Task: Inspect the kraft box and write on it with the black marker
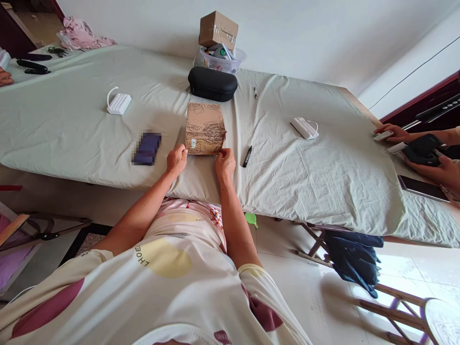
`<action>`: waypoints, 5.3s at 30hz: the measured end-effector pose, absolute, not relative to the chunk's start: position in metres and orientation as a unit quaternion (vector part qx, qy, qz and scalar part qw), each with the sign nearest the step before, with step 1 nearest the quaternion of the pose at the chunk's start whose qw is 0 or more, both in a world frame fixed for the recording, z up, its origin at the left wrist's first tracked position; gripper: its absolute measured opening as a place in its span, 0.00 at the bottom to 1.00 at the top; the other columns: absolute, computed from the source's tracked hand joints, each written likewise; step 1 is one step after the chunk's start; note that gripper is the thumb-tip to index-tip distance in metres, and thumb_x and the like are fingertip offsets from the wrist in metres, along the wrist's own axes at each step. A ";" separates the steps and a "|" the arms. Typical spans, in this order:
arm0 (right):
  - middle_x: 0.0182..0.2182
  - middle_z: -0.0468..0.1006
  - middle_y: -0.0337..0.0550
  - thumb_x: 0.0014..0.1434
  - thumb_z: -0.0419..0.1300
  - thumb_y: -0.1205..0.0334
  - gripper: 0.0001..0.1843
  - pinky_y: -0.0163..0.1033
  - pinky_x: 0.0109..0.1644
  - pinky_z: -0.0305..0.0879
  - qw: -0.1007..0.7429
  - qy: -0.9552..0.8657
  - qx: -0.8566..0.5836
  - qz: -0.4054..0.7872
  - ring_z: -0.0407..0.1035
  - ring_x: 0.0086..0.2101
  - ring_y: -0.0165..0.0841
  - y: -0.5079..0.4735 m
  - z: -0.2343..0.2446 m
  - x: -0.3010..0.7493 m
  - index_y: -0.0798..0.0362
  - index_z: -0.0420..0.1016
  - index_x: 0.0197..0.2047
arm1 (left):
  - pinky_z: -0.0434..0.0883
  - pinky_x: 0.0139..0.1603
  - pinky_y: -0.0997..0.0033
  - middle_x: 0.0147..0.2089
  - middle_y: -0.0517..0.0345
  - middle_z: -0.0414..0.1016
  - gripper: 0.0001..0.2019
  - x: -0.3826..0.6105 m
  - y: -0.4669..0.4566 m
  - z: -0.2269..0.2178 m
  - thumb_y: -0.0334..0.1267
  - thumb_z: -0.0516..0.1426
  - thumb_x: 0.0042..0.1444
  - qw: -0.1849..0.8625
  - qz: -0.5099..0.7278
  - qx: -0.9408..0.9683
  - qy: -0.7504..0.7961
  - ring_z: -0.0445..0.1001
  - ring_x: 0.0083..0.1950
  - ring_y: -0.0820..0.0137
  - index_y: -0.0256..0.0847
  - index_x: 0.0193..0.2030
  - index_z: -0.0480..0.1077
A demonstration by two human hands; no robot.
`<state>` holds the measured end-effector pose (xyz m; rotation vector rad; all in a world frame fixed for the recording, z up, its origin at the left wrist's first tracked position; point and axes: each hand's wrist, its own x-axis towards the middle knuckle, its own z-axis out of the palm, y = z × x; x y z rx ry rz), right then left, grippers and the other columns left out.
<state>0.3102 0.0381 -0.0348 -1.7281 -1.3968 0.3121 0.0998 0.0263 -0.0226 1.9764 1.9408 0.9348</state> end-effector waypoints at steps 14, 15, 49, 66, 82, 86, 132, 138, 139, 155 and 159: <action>0.67 0.72 0.64 0.74 0.47 0.54 0.30 0.61 0.73 0.65 0.473 -0.599 -0.645 -0.042 0.68 0.68 0.48 0.030 -0.028 0.309 0.56 0.64 0.73 | 0.74 0.69 0.60 0.68 0.42 0.78 0.23 0.102 0.023 -0.029 0.43 0.56 0.73 0.103 0.416 0.671 0.605 0.79 0.68 0.58 0.41 0.71 0.62; 0.69 0.70 0.64 0.75 0.45 0.53 0.31 0.62 0.74 0.63 0.465 -0.622 -0.627 -0.069 0.64 0.71 0.49 0.027 -0.026 0.306 0.56 0.64 0.74 | 0.74 0.69 0.61 0.68 0.43 0.78 0.24 0.102 0.024 -0.030 0.41 0.56 0.73 0.113 0.420 0.676 0.595 0.79 0.67 0.59 0.41 0.72 0.62; 0.80 0.56 0.54 0.76 0.44 0.51 0.40 0.54 0.82 0.56 0.449 -0.663 -0.599 0.010 0.54 0.79 0.39 0.036 -0.039 0.301 0.53 0.39 0.85 | 0.76 0.63 0.62 0.65 0.42 0.78 0.38 0.101 0.027 -0.035 0.66 0.41 0.75 0.118 0.433 0.686 0.572 0.81 0.61 0.57 0.47 0.82 0.56; 0.69 0.75 0.60 0.76 0.47 0.47 0.34 0.54 0.72 0.70 0.456 -0.608 -0.640 0.111 0.72 0.67 0.45 0.036 -0.036 0.303 0.57 0.62 0.76 | 0.78 0.63 0.61 0.67 0.45 0.75 0.39 0.099 0.027 -0.036 0.36 0.59 0.72 0.133 0.397 0.697 0.583 0.80 0.61 0.57 0.53 0.84 0.48; 0.74 0.68 0.57 0.71 0.54 0.60 0.26 0.70 0.76 0.58 0.356 -0.506 -0.785 0.041 0.57 0.75 0.52 0.046 -0.029 0.334 0.49 0.76 0.69 | 0.75 0.68 0.56 0.63 0.42 0.77 0.42 0.102 0.019 -0.024 0.34 0.62 0.70 0.138 0.351 0.696 0.611 0.80 0.64 0.52 0.50 0.85 0.47; 0.73 0.68 0.59 0.63 0.59 0.63 0.26 0.71 0.76 0.55 0.353 -0.502 -0.789 0.033 0.57 0.74 0.53 0.048 -0.034 0.339 0.53 0.79 0.64 | 0.76 0.66 0.59 0.61 0.45 0.78 0.41 0.102 0.020 -0.029 0.35 0.61 0.70 0.128 0.374 0.700 0.595 0.81 0.61 0.54 0.52 0.84 0.48; 0.58 0.74 0.56 0.76 0.34 0.61 0.37 0.50 0.63 0.76 0.591 -0.489 -0.640 0.041 0.76 0.57 0.38 0.062 -0.041 0.345 0.53 0.44 0.84 | 0.75 0.71 0.59 0.71 0.49 0.75 0.23 0.107 0.057 -0.012 0.40 0.53 0.75 0.145 0.441 0.684 0.563 0.73 0.69 0.59 0.52 0.74 0.68; 0.54 0.75 0.52 0.77 0.42 0.44 0.31 0.54 0.60 0.78 0.680 -0.466 -0.561 0.082 0.76 0.52 0.40 0.062 -0.048 0.336 0.48 0.64 0.74 | 0.70 0.76 0.53 0.71 0.46 0.74 0.25 0.101 0.064 -0.025 0.51 0.53 0.76 0.150 0.469 0.705 0.510 0.71 0.73 0.55 0.50 0.76 0.65; 0.52 0.76 0.50 0.76 0.44 0.41 0.31 0.53 0.58 0.79 0.690 -0.462 -0.551 0.084 0.76 0.50 0.39 0.061 -0.049 0.335 0.48 0.67 0.71 | 0.68 0.78 0.51 0.73 0.45 0.72 0.27 0.101 0.066 -0.029 0.54 0.53 0.76 0.153 0.476 0.709 0.497 0.70 0.74 0.54 0.49 0.76 0.64; 0.51 0.81 0.51 0.79 0.38 0.42 0.33 0.48 0.50 0.83 0.608 -0.615 -0.499 0.053 0.80 0.41 0.36 0.031 -0.040 0.300 0.46 0.74 0.69 | 0.61 0.82 0.46 0.77 0.42 0.66 0.35 0.105 0.073 -0.048 0.60 0.56 0.72 0.196 0.523 0.699 0.447 0.66 0.77 0.51 0.49 0.79 0.58; 0.53 0.81 0.54 0.77 0.45 0.38 0.34 0.56 0.62 0.78 0.562 -0.672 -0.480 0.044 0.80 0.53 0.43 0.019 -0.032 0.297 0.49 0.70 0.72 | 0.61 0.82 0.44 0.79 0.42 0.62 0.40 0.104 0.069 -0.046 0.56 0.63 0.68 0.201 0.507 0.704 0.456 0.62 0.80 0.49 0.49 0.80 0.55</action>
